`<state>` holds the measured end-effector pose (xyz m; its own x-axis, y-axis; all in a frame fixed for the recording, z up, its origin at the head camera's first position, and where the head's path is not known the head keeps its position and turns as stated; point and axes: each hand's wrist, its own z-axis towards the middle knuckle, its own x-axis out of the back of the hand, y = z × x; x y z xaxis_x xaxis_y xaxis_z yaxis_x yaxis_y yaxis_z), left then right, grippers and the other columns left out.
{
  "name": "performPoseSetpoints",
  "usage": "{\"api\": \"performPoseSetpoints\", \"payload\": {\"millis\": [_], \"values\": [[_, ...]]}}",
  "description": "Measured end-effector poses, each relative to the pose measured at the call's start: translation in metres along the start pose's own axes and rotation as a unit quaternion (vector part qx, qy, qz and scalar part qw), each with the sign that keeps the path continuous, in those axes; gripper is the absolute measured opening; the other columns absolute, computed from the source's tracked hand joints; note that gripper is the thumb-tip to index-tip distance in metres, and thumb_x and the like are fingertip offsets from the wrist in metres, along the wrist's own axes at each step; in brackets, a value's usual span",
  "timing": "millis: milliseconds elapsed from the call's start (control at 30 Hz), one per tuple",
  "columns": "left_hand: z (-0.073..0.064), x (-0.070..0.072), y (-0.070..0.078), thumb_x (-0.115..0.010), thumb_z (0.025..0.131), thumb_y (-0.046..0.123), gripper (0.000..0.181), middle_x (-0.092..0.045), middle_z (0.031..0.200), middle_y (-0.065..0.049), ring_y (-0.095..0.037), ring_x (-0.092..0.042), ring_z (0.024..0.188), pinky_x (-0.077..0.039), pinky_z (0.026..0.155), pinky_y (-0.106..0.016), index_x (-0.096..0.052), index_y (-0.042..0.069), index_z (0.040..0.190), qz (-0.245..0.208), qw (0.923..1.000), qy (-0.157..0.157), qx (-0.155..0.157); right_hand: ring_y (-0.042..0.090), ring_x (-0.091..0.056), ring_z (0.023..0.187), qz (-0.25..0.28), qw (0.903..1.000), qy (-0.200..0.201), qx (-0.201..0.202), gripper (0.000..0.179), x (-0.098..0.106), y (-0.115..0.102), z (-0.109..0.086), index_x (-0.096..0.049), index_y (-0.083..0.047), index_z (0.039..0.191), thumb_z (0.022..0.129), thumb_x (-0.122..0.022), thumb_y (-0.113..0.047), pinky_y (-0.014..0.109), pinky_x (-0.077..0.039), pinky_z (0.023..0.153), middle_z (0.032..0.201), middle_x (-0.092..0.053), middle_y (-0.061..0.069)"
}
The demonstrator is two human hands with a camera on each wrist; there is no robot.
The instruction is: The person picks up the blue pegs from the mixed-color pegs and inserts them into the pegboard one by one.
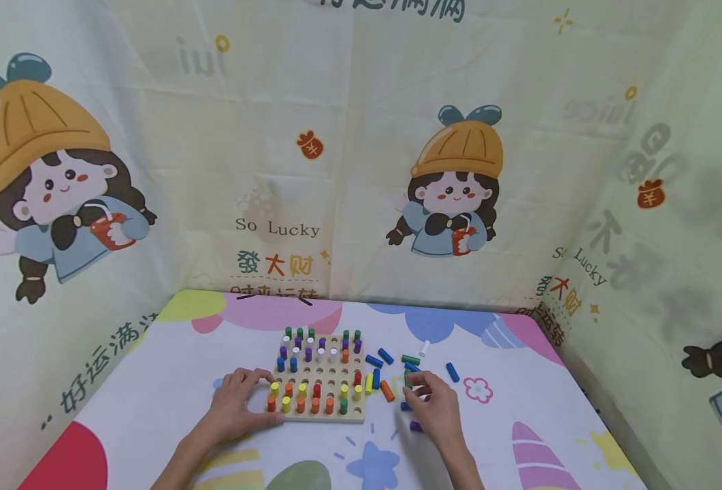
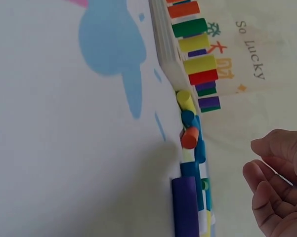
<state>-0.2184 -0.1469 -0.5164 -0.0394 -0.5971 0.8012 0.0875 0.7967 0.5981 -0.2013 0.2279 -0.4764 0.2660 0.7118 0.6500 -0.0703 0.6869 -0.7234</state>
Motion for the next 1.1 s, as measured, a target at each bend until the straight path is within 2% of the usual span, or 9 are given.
{"api": "performPoseSetpoints", "payload": {"millis": [200, 600, 1100], "values": [[0.0, 0.001, 0.0, -0.088, 0.062, 0.067, 0.075, -0.048, 0.129, -0.011, -0.037, -0.04, 0.123, -0.034, 0.102, -0.066, -0.059, 0.032, 0.122, 0.0, 1.0, -0.002, 0.0, 0.015, -0.066, 0.082, -0.013, 0.9995, -0.021, -0.02, 0.021, 0.003, 0.008, 0.004, -0.073, -0.003, 0.105, 0.086, -0.08, -0.006, 0.021, -0.053, 0.072, 0.098, -0.074, 0.005], [0.001, 0.001, 0.0, -0.088, 0.063, 0.068, 0.075, -0.048, 0.13, -0.012, -0.038, -0.039, 0.124, -0.033, 0.103, -0.067, -0.059, 0.032, 0.122, 0.002, 1.0, -0.003, 0.0, 0.014, -0.066, 0.075, -0.024, 0.9981, -0.056, 0.009, 0.02, 0.008, 0.025, 0.006, -0.073, -0.004, 0.102, 0.083, -0.079, -0.002, 0.024, -0.05, 0.065, 0.095, -0.075, 0.006], [0.0, 0.001, -0.001, -0.088, 0.063, 0.068, 0.074, -0.048, 0.131, -0.011, -0.037, -0.039, 0.125, -0.033, 0.103, -0.065, -0.059, 0.033, 0.121, -0.001, 1.0, -0.001, -0.002, 0.013, -0.066, 0.074, -0.021, 0.9954, -0.094, 0.001, 0.022, 0.012, 0.029, 0.006, -0.072, -0.005, 0.098, 0.08, -0.081, 0.001, 0.024, -0.052, 0.063, 0.094, -0.073, 0.003]]}}
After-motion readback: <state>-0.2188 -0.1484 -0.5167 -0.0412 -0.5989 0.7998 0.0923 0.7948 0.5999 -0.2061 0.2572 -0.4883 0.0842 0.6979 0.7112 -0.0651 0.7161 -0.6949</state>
